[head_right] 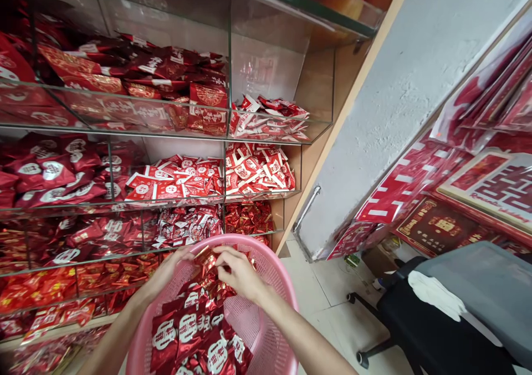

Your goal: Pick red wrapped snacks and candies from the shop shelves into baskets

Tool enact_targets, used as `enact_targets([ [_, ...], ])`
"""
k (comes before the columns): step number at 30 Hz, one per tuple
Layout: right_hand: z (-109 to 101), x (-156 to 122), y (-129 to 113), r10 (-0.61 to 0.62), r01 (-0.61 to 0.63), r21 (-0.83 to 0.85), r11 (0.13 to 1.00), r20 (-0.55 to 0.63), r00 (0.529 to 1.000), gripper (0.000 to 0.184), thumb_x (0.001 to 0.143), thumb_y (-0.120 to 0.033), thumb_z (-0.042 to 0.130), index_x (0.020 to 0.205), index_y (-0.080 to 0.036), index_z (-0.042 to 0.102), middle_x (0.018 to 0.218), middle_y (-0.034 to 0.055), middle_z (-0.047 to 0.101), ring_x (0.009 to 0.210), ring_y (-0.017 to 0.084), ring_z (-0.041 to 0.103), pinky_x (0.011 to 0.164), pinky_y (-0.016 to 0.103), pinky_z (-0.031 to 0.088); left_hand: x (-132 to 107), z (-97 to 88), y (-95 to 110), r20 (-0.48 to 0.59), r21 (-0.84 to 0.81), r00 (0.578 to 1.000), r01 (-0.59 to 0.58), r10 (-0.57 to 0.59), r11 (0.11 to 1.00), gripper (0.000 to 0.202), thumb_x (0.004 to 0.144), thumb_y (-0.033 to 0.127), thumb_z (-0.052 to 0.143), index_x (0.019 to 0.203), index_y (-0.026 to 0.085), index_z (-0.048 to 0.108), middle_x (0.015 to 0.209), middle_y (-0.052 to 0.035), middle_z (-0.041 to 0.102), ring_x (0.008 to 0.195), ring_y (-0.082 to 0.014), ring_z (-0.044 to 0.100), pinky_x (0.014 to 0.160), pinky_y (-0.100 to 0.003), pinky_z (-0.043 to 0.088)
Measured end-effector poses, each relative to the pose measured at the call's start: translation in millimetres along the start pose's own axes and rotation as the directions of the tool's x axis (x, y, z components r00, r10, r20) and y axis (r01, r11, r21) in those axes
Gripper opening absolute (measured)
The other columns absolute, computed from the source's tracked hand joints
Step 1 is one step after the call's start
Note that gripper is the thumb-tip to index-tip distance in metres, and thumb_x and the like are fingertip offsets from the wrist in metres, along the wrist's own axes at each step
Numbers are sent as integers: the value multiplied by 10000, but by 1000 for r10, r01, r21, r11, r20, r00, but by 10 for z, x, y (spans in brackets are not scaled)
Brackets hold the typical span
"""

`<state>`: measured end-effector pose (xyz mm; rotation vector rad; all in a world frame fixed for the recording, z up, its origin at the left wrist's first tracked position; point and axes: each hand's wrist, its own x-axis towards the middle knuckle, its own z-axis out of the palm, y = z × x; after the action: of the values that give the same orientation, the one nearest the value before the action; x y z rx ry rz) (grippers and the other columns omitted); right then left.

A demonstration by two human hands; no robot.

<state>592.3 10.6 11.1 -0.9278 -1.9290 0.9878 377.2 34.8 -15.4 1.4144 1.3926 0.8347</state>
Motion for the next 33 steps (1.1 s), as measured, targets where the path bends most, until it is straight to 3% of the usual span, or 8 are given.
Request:
enact_targets([
  [5,34,-43,21,-102,117,-129,985,114,988,148,778,-108,431,839,-199,530,1167,72,512,1032,144,506,848,267,385,-40,5,68,35,63,994,-106,104,992,283,739,425,461,663,210,629,958,-21,598,987,-194,483,894,-284,327],
  [8,71,-34,79,-70,75,-126,989,44,997,164,768,-99,428,833,-202,537,1142,57,524,1018,147,508,864,277,384,-52,4,94,101,108,971,-228,217,968,278,752,405,453,609,193,560,789,-1,555,851,-159,491,811,-254,364],
  [11,129,-18,135,50,-49,26,998,-39,998,154,752,-112,431,817,-196,542,1071,41,550,888,136,554,804,283,434,-52,5,95,120,106,958,-275,262,956,299,777,415,425,608,185,515,758,7,512,798,-138,475,767,-238,374],
  [15,181,28,161,349,-318,412,854,2,937,125,720,-196,498,845,-186,512,906,18,578,725,115,568,669,295,512,-41,4,74,132,99,954,-283,270,954,305,779,441,435,652,187,547,798,-1,526,848,-147,474,797,-252,369],
  [18,190,91,153,507,-481,516,709,101,856,229,726,-334,545,897,-191,493,838,13,573,677,112,560,574,302,531,-31,-4,52,135,107,954,-282,267,953,319,759,471,460,662,194,583,823,-7,555,895,-162,478,830,-264,363],
  [24,338,233,143,514,-575,420,702,260,817,533,552,-404,730,986,-195,504,730,-21,564,611,100,532,475,212,471,-21,-25,28,175,131,949,-285,261,950,313,747,483,483,668,211,618,826,-9,588,995,-185,459,907,-283,324],
  [29,329,244,105,449,-506,489,711,238,861,342,588,-352,718,851,-164,607,730,-25,610,639,74,537,583,185,418,-47,-7,72,106,81,972,-218,209,972,324,783,469,441,796,212,637,927,-14,577,983,-168,473,907,-274,331],
  [33,93,137,123,572,-546,637,544,194,797,308,584,-323,726,810,-163,593,767,-10,620,622,69,549,547,171,412,-67,3,121,99,47,978,-189,184,981,334,777,475,452,838,213,649,986,-20,573,957,-160,492,892,-257,344],
])
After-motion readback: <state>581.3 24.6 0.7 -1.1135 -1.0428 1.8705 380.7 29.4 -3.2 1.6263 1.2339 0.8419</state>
